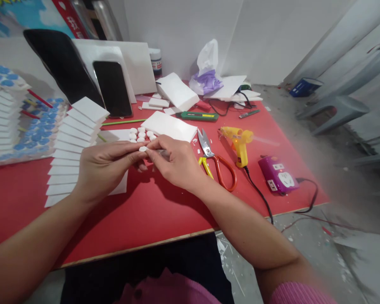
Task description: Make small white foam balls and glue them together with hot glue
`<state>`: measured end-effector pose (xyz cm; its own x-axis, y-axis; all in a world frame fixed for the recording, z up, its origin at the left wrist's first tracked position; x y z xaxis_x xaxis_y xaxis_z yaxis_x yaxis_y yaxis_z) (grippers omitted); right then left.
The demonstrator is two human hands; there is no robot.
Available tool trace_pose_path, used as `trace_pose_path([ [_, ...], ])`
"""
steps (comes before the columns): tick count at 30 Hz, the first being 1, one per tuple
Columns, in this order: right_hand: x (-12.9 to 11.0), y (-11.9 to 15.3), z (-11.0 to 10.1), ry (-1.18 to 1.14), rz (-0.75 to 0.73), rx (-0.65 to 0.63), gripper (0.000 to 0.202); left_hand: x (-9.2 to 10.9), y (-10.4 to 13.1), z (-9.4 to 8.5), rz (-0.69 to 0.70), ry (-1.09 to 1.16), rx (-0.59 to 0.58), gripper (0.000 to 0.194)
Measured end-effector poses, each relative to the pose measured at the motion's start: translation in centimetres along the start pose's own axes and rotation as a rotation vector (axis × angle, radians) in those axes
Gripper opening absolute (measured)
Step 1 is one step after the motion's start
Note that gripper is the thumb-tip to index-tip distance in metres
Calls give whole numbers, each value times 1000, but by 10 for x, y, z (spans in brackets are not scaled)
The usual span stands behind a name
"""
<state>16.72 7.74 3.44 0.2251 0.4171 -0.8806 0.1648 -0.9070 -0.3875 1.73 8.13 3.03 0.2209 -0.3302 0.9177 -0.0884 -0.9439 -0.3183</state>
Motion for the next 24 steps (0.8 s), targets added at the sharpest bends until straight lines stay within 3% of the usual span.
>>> trace_pose_path([
  [5, 7, -2, -3, -82, 75, 19, 13, 13, 0, 6, 137, -70, -61, 22],
  [9, 2, -6, -1, -180, 105, -71, 18, 5, -5, 0, 72, 61, -79, 14],
  [13, 2, -7, 2, -252, 149, -125, 24, -2, -6, 6, 4, 161, -164, 18],
  [19, 15, -5, 3, -281, 260, -64, 22, 1, -5, 5, 89, 63, -95, 18],
  [24, 20, -4, -4, -118, 267, -19, 19, -3, -1, 1, 42, -80, -28, 20],
])
Point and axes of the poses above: each hand's wrist, its own y-axis away from the middle knuckle, its own z-axis out of the palm, x = y × z, the point moved 10 cm from there along -y, towards the middle knuckle, and after that the axes turned 5 degrees about x, right-handed, at the moved point
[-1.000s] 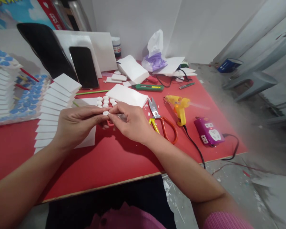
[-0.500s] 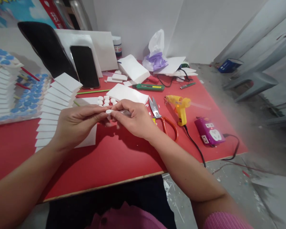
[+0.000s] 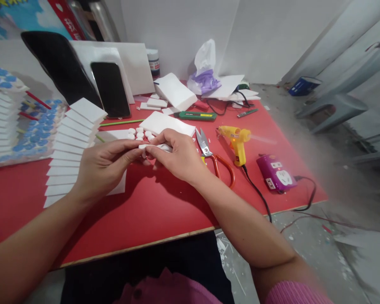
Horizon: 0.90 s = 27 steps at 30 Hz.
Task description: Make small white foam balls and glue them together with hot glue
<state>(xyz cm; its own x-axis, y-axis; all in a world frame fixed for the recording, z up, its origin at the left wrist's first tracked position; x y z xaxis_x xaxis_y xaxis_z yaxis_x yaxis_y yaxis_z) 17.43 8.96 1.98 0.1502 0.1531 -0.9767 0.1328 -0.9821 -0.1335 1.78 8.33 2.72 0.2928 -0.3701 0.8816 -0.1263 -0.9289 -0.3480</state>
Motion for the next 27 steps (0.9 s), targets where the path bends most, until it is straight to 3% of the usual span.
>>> trace_pose_path([
  [6, -29, 11, 0, 374, -384, 95, 6, 5, 2, 3, -24, 60, -12, 13],
  [10, -31, 15, 5, 421, -417, 89, 5, 2, 0, 7, -31, 76, -40, 13],
  [13, -19, 7, 5, 189, -213, 1, 17, -2, -1, 9, -48, 91, -59, 14],
  [17, 16, 4, 23, -408, 348, -246, 43, 4, -5, 6, -1, 67, -50, 11],
  [19, 22, 10, 38, -637, 548, -399, 45, 7, -6, 2, 30, 25, -25, 11],
  [22, 19, 16, 50, -822, 629, -523, 38, 7, -6, 0, 32, -12, -30, 14],
  [27, 20, 15, 45, -802, 552, -451, 23, 6, -5, 3, 3, -4, -64, 14],
])
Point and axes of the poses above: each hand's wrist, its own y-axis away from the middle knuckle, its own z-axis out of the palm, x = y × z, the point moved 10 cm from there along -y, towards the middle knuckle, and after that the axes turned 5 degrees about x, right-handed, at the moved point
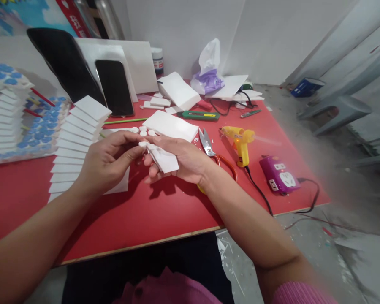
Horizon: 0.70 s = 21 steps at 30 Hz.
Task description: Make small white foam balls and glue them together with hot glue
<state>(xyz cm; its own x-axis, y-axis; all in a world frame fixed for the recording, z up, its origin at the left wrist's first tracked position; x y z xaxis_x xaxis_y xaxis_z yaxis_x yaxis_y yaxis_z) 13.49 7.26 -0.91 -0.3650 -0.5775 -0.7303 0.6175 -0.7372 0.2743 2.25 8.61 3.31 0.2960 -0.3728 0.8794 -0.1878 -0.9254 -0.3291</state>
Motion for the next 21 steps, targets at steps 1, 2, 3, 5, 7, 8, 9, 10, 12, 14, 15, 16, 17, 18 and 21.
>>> trace_pose_path([
  [1, -1, 0, -1, 12, -11, 13, 22, 0, 0, 0, -8, 8, -3, 13],
  [2, -1, 1, -2, 20, -19, 23, 23, 0, 0, 1, -17, 15, -5, 13],
  [3, -1, 0, -2, 27, -22, 30, 25, -1, 0, 1, -24, 21, -7, 13],
  [5, -1, 0, -3, 60, -28, 48, 34, 0, 0, 0, -25, 23, -4, 15],
  [7, -5, -1, -8, 131, -75, 101, 42, -1, 0, -1, -26, 10, 10, 17],
  [8, -9, 0, -10, 185, -117, 141, 44, -1, 0, -2, -28, 2, 21, 18],
  [9, -14, 1, -13, 254, -165, 189, 44, -1, 1, -3, -33, -8, 35, 18],
  [10, -18, 3, -15, 334, -212, 241, 41, -1, 1, -4, -38, -19, 46, 18],
  [12, -26, 7, -18, 500, -296, 342, 31, -1, 2, -4, -46, -36, 60, 19],
  [14, -33, 12, -19, 655, -386, 439, 25, -1, 4, -2, -51, -45, 65, 20],
  [15, -36, 16, -19, 722, -445, 484, 23, -1, 5, 0, -55, -48, 66, 20],
  [16, -40, 19, -18, 785, -512, 523, 22, -2, 6, 1, -59, -51, 71, 21],
  [17, -43, 23, -16, 846, -575, 556, 21, -2, 7, 1, -61, -54, 78, 21],
  [18, -45, 26, -14, 901, -633, 576, 19, -3, 8, 1, -60, -56, 86, 20],
  [21, -46, 30, -6, 1011, -731, 555, 14, -3, 9, 1, -43, -51, 89, 17],
])
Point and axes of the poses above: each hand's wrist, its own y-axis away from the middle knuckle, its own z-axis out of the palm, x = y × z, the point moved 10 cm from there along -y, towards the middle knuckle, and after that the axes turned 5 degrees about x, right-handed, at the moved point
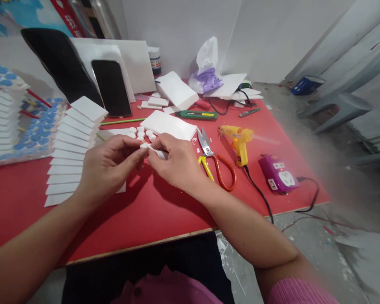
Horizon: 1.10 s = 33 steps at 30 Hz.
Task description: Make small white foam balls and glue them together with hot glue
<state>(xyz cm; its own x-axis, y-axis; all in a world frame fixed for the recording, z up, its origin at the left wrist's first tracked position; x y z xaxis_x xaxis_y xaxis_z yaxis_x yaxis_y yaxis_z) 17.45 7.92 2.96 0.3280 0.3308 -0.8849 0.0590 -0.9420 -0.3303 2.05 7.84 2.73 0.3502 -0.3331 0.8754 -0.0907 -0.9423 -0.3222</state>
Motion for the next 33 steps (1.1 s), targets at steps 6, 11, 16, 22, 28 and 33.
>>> trace_pose_path([
  [6, -12, 0, 2, 94, -119, -101, 12, 1, -7, -7, 22, 53, -15, 8],
  [11, -20, 1, 3, 105, -217, -130, 11, 1, -12, -4, -25, 167, -72, 7],
  [16, -22, 3, 7, 106, -251, -145, 11, -4, -11, -4, -98, 176, -80, 14],
  [22, 2, -1, 10, 9, -5, -182, 10, -10, -9, -3, -157, 198, -79, 18],
  [28, 1, -3, 8, 90, -19, -187, 21, -13, -11, -3, -164, 237, -86, 23],
  [33, -20, -4, 3, 217, -248, -118, 13, -15, -10, 0, -179, 270, -101, 23],
])
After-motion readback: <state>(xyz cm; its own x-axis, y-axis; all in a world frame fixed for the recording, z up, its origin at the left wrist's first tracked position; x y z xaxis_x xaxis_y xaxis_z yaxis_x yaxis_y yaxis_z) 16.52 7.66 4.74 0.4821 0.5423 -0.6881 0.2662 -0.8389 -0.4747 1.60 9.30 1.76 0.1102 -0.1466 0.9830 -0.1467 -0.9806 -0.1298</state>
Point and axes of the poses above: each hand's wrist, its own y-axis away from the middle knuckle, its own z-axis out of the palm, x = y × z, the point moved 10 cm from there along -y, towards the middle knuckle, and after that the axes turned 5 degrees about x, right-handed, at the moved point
